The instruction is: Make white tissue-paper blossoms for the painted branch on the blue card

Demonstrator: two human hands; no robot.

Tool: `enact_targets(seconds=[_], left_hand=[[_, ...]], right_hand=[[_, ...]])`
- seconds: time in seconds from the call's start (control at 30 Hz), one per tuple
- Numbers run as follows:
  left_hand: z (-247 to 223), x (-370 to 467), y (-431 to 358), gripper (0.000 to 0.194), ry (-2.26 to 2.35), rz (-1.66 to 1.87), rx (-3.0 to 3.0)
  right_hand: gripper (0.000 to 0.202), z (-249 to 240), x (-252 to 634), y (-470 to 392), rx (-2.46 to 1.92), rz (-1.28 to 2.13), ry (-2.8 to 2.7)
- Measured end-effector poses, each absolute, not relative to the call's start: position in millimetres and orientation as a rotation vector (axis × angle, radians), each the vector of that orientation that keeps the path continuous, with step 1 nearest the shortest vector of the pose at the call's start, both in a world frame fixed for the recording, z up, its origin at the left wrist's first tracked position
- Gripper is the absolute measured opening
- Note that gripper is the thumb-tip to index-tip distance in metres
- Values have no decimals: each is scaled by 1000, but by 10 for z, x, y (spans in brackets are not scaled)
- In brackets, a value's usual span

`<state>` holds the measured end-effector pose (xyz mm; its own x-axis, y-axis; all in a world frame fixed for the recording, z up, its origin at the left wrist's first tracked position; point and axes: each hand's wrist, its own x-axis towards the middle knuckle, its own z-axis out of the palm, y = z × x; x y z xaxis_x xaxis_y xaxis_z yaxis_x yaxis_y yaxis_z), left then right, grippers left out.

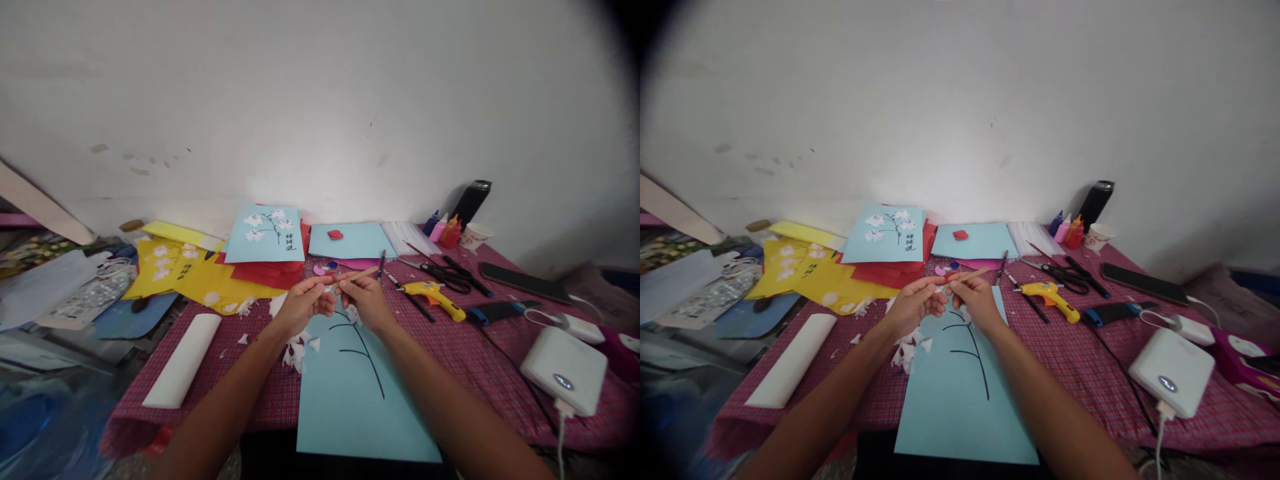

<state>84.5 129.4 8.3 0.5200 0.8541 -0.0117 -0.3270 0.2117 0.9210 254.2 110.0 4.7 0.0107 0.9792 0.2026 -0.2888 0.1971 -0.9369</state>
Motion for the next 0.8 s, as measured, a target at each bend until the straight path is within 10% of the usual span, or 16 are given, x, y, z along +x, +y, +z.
enact_targets(seconds=[0.8], left_hand=[[208,395,951,42,751,865,1264]], right_hand=[[26,57,2376,955,-714,1330,-1331]])
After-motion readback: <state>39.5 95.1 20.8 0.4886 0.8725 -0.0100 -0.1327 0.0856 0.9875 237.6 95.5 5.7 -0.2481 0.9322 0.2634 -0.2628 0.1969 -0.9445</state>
